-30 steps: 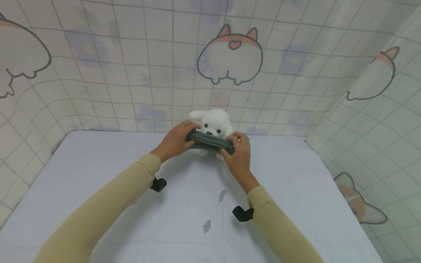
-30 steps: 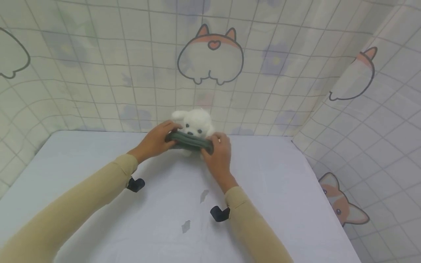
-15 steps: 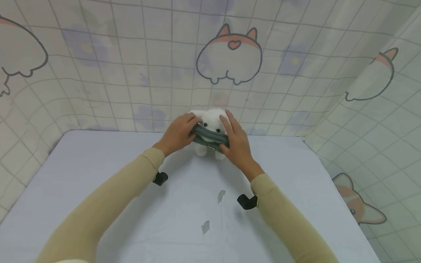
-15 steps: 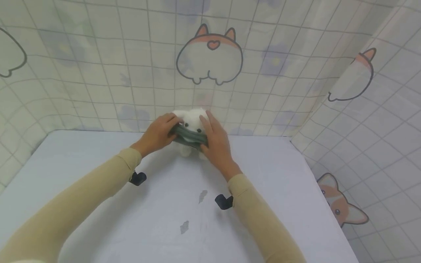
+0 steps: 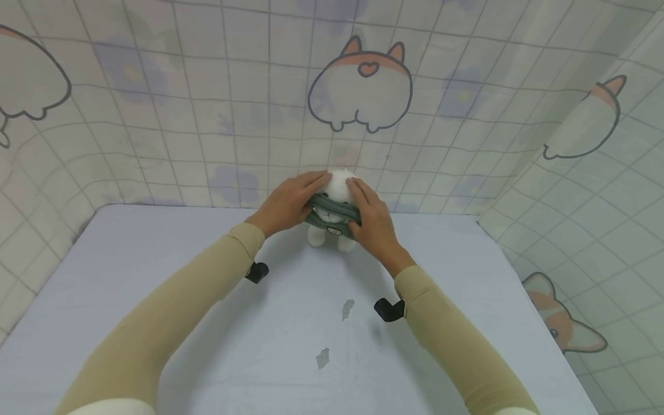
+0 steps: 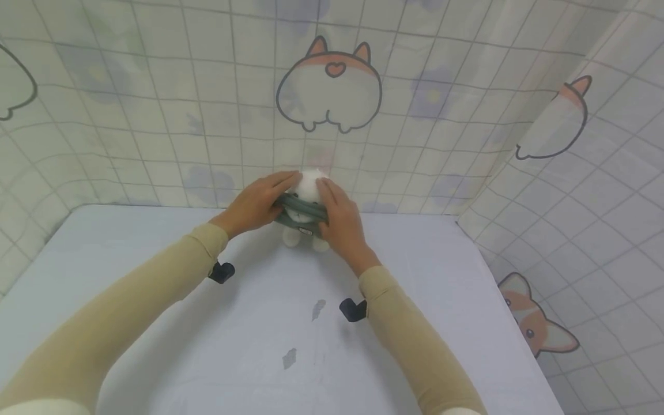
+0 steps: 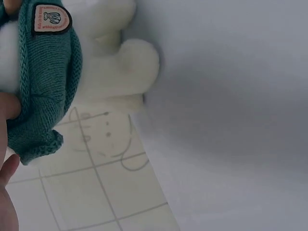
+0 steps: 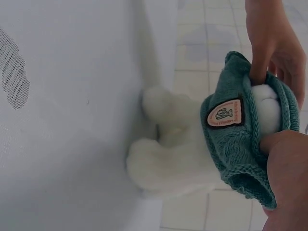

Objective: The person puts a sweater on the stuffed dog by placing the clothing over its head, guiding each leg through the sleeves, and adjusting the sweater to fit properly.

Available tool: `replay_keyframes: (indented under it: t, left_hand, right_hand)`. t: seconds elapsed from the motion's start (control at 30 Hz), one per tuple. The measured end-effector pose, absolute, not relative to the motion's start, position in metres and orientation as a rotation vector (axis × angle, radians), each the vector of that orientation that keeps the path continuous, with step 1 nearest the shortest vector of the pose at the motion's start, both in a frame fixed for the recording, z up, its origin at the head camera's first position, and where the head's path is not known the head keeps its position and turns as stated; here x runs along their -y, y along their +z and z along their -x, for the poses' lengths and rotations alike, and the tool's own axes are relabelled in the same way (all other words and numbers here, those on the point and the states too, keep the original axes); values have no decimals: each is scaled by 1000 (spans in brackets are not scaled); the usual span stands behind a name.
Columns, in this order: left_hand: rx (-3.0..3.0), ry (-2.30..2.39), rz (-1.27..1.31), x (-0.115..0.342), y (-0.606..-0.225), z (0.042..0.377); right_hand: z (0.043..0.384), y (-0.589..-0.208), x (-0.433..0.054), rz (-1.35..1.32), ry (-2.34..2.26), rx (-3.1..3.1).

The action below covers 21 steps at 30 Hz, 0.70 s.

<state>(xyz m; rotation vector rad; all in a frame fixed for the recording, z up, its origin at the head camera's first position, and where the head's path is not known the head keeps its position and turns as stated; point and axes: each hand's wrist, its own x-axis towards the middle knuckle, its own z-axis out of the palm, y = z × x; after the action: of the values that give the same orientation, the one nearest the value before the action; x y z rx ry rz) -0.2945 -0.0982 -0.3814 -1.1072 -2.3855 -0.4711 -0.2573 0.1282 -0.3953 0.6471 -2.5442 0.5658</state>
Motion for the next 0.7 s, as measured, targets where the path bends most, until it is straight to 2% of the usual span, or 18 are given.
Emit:
replay_keyframes:
  t: [0.7]
  left_hand:
    - [2653,-916,1014,89,-380,299]
  right_hand:
    - [270,-388,-133,-492,911,2578]
